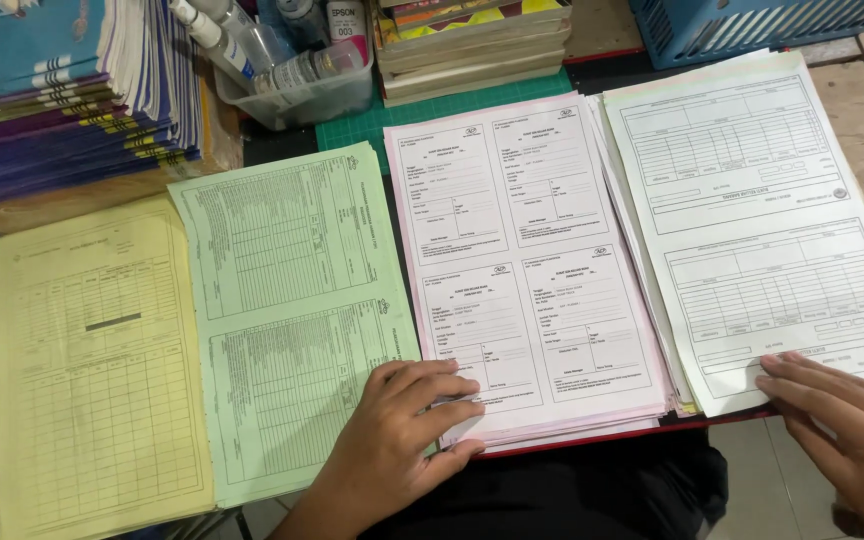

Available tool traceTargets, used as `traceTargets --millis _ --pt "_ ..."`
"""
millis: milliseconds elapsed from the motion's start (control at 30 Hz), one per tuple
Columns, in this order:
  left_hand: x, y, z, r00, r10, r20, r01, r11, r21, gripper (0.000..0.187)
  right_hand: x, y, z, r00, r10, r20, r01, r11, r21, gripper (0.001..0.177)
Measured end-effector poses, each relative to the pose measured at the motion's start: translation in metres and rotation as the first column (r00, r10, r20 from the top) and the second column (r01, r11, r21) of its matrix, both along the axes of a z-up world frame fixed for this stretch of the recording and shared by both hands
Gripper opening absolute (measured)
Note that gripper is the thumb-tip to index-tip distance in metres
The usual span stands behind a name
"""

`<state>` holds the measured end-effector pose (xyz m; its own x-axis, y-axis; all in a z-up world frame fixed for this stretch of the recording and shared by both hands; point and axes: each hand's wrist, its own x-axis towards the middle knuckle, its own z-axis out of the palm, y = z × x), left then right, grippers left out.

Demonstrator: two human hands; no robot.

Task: Sorting and organizing multiple stacks of colored paper forms on a desk

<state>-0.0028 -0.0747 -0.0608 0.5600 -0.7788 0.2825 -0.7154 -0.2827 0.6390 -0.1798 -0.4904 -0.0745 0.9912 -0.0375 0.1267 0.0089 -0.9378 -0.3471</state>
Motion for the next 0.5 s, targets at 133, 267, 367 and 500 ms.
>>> traceTargets --millis 133,267,367,500 --pt "0.001 -0.001 0.003 1.000 0.001 -0.009 -0.001 1.000 0.000 0.024 -0.003 0.002 0.005 1.000 -0.031 0.000 0.031 0.998 0.051 0.044" --pt "0.001 -0.001 0.003 1.000 -0.007 -0.003 0.007 1.000 0.002 0.025 -0.012 -0.005 -0.005 0.991 -0.134 -0.009 0.134 0.990 -0.032 0.050" --pt "0.001 -0.001 0.003 1.000 -0.007 -0.008 0.007 1.000 0.004 0.025 -0.020 -0.009 -0.017 0.986 -0.160 0.042 0.158 0.987 0.036 0.044" --pt "0.002 0.000 0.003 1.000 -0.013 -0.018 0.013 1.000 0.004 0.025 -0.027 -0.016 -0.022 0.966 -0.253 0.044 0.242 0.954 0.179 0.042"
